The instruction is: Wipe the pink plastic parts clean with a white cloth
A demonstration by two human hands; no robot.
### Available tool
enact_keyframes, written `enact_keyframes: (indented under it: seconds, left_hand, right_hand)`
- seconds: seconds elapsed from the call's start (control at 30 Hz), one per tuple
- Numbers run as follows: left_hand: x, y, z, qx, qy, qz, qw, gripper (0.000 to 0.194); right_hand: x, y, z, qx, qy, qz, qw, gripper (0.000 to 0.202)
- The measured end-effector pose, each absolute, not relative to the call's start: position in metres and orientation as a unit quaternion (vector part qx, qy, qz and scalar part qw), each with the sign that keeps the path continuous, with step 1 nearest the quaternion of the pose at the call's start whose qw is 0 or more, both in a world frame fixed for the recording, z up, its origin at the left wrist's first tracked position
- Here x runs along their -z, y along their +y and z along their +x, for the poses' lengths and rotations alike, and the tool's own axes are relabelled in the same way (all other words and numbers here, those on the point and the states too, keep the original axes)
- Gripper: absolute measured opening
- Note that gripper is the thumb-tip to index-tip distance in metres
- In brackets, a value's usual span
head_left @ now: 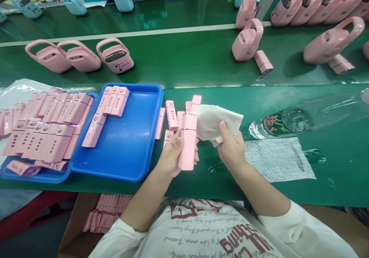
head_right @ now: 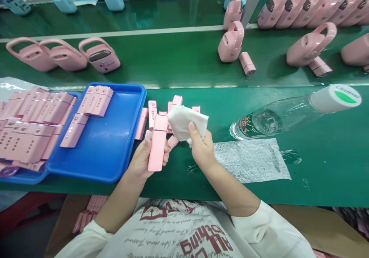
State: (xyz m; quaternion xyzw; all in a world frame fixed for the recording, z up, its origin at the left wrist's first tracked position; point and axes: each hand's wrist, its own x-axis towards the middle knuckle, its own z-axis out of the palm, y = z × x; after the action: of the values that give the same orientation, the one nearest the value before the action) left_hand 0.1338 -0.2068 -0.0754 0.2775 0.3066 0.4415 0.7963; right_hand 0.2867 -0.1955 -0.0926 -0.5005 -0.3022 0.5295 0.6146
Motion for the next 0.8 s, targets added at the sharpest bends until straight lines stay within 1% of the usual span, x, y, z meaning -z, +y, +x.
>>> enact_keyframes:
  seconds: [0.13,0.2,0.27,0.4,0.5,0.57,0.63,0.73,0.8]
  left_hand:
    - [0.073,-0.205,0.135,-0.428,0.294,0.230,0.823,0.042]
    - [0.074,-0.205,0.137,-0.425,0.279,0.192,0.839,0.041]
    - [0.076,-0.206,0.140,-0.419,0.282,0.180,0.844,0.045]
    - [0.079,-0.209,0.141,-0.432,0.335,0.217,0.809,0.058]
    - [0.076,-0.211,0.135,-0.460,0.333,0.150,0.809,0.073]
    - [0.073,-0.213,0.131,-0.465,0.316,0.091,0.822,0.080]
    - [0.072,-0.215,0.131,-0.459,0.292,0.107,0.832,0.083]
    - [0.075,-0.217,0.139,-0.426,0.256,0.178,0.849,0.082]
    - [0.076,-0.217,0.143,-0.401,0.241,0.173,0.867,0.079]
  right_hand:
    - [0.098,-0.202,0.288,-0.471,-0.351,-0.521,0.619,0.036]
    - [0.095,-0.203,0.289,-0.440,-0.407,-0.526,0.603,0.033]
    - [0.090,-0.202,0.291,-0.395,-0.515,-0.500,0.574,0.032]
    - [0.086,-0.201,0.289,-0.219,-0.751,-0.363,0.507,0.044]
    - [0.088,-0.208,0.277,-0.113,-0.846,-0.271,0.444,0.040]
    - [0.090,-0.212,0.269,-0.067,-0.876,-0.238,0.414,0.036]
    - [0.090,-0.210,0.267,-0.045,-0.870,-0.259,0.417,0.034]
    - [0.089,-0.198,0.275,-0.060,-0.819,-0.347,0.452,0.035]
    - [0.089,-0.194,0.280,-0.093,-0.798,-0.371,0.465,0.035]
